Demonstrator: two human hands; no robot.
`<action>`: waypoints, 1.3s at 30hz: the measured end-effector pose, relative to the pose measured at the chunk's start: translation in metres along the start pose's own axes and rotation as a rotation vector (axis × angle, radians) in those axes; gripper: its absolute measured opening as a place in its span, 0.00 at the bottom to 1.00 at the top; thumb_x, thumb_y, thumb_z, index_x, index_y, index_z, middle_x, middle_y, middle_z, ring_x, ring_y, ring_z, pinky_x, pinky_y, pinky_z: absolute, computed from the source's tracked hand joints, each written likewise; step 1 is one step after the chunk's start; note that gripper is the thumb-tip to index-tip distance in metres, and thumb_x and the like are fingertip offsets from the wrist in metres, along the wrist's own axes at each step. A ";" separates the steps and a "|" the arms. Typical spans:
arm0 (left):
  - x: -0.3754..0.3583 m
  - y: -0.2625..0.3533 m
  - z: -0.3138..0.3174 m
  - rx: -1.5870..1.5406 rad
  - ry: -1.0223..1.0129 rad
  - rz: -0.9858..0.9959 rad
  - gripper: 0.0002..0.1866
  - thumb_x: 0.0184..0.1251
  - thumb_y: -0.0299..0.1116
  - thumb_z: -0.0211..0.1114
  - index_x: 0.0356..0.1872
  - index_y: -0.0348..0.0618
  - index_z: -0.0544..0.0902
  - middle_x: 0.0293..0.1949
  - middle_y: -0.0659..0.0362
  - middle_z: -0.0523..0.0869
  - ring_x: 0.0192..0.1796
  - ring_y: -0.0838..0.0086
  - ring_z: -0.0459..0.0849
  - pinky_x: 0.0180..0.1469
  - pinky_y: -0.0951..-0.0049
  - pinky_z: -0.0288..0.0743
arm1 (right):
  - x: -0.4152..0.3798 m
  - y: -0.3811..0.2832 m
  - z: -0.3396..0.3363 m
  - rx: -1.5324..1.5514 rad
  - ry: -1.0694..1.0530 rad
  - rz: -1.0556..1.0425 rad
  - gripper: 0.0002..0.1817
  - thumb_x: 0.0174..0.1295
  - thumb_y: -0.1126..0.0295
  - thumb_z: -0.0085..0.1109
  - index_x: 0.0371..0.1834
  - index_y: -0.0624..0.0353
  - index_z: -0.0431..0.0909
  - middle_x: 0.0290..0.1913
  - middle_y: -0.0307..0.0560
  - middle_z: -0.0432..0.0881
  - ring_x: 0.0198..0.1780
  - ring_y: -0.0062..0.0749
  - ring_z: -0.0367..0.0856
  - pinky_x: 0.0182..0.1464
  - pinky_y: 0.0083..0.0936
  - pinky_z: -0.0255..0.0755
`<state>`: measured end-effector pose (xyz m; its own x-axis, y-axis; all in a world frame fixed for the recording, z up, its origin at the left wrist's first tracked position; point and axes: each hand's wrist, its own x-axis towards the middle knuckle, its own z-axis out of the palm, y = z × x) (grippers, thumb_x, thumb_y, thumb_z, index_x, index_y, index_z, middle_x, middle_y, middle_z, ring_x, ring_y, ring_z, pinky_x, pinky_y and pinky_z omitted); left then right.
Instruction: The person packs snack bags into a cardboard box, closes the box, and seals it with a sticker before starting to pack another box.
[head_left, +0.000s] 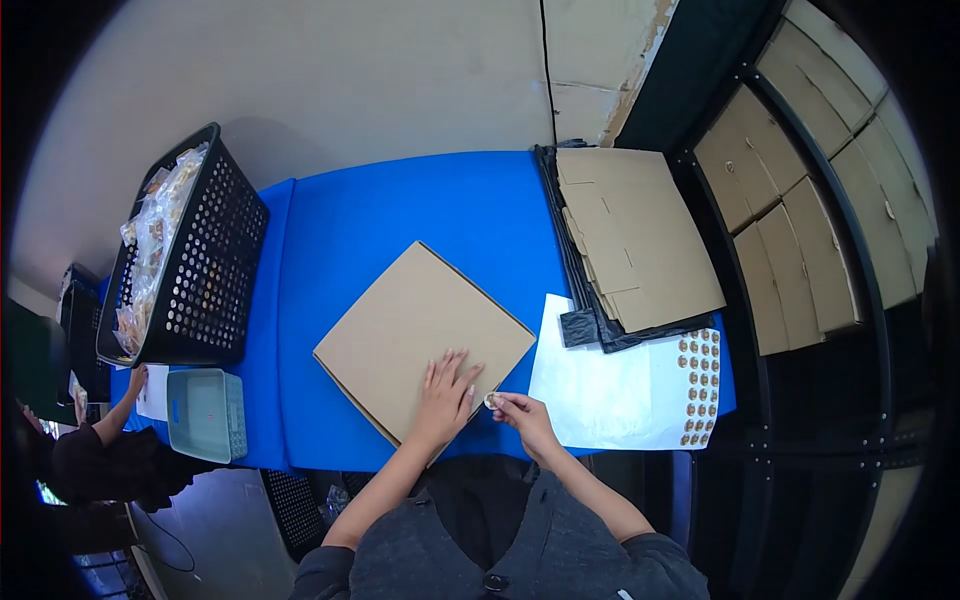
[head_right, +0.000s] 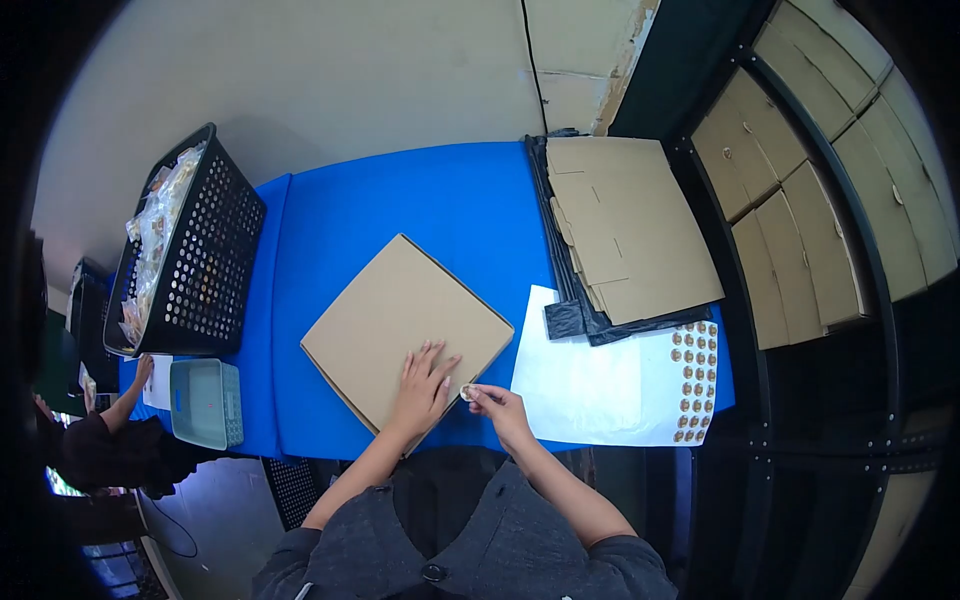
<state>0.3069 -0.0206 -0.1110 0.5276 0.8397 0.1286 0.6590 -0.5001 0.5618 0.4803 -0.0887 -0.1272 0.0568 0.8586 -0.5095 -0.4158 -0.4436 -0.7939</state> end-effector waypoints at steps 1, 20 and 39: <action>0.000 0.000 0.001 0.007 0.007 -0.003 0.22 0.70 0.35 0.51 0.65 0.54 0.72 0.70 0.51 0.64 0.75 0.53 0.56 0.74 0.46 0.41 | -0.001 0.000 -0.001 0.028 -0.004 0.027 0.09 0.65 0.72 0.61 0.43 0.66 0.79 0.40 0.46 0.85 0.38 0.22 0.82 0.45 0.19 0.78; -0.003 0.001 -0.004 -0.005 -0.004 0.028 0.24 0.68 0.41 0.56 0.66 0.55 0.72 0.71 0.51 0.63 0.75 0.53 0.55 0.74 0.45 0.41 | 0.007 0.030 0.013 0.111 0.025 0.008 0.10 0.65 0.67 0.62 0.39 0.63 0.76 0.35 0.44 0.83 0.33 0.22 0.81 0.39 0.18 0.77; -0.006 -0.006 0.004 -0.004 -0.013 0.003 0.26 0.66 0.44 0.59 0.66 0.58 0.72 0.72 0.53 0.61 0.76 0.54 0.53 0.74 0.46 0.41 | 0.000 0.028 0.009 -0.083 0.009 -0.112 0.10 0.65 0.69 0.61 0.43 0.64 0.80 0.35 0.41 0.83 0.34 0.21 0.79 0.40 0.18 0.74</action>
<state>0.3018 -0.0233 -0.1190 0.5367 0.8352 0.1202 0.6551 -0.5022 0.5645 0.4599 -0.0991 -0.1465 0.1067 0.9017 -0.4190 -0.3302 -0.3653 -0.8704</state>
